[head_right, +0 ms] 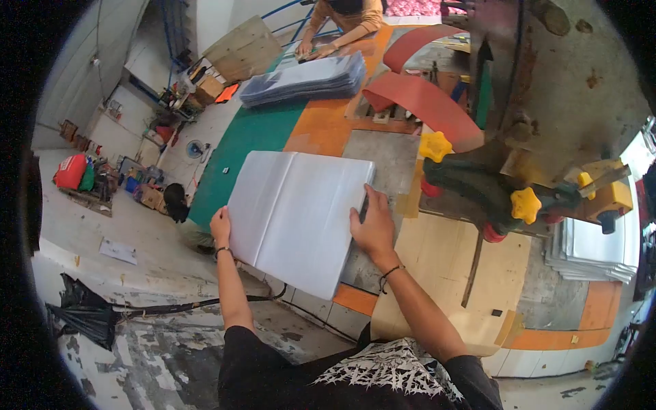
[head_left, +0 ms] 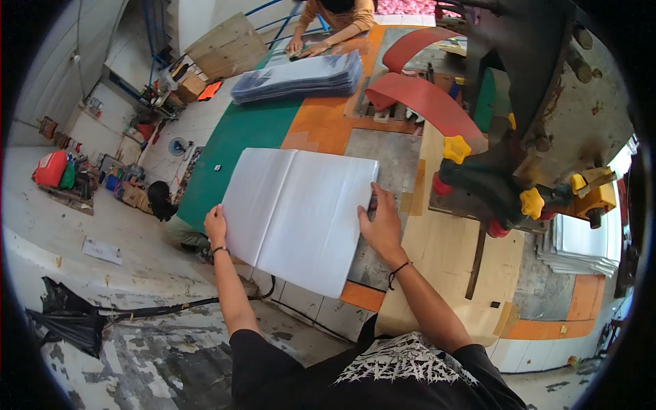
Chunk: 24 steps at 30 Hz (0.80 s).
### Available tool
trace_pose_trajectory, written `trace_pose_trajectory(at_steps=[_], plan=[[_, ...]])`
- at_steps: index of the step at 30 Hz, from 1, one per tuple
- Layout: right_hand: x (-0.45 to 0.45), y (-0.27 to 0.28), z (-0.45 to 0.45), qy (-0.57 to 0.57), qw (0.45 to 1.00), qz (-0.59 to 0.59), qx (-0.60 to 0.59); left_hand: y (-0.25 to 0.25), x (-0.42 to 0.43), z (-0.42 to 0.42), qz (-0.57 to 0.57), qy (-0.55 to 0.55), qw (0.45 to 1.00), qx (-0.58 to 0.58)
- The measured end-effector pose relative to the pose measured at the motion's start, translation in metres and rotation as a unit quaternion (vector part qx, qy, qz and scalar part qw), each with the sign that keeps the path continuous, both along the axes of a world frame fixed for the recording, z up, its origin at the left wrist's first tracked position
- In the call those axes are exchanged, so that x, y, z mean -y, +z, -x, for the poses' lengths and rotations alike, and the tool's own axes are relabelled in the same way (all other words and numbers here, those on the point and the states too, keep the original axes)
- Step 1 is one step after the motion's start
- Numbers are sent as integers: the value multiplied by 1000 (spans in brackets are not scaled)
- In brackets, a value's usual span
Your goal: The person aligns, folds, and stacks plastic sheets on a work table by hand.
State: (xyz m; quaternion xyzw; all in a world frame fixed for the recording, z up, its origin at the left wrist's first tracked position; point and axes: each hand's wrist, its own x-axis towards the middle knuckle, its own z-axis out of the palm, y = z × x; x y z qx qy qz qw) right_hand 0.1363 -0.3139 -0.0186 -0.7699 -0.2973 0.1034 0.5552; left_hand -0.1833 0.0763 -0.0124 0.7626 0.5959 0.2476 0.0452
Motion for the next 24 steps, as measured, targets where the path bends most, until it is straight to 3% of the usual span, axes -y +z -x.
trace_pose_trajectory(at_steps=[12,15,18,20,22,24], plan=[[0,-1,-1,-3,1000,-16,5,11,11,-15,35,58,998,-10],[-2,-5,0,-21,999,-3,36,24,19,-30,13,95,984,-152],[1,7,0,1,1000,4,-21,49,36,-78,-150,-36,979,-137],[-2,0,0,-14,1000,1,7,37,22,-119,-165,-274,946,-46],[-3,-4,0,-19,1000,-2,25,44,42,-178,-115,-423,898,-22],[-3,-3,-1,-22,999,-9,33,43,58,-227,-88,-491,867,-6]])
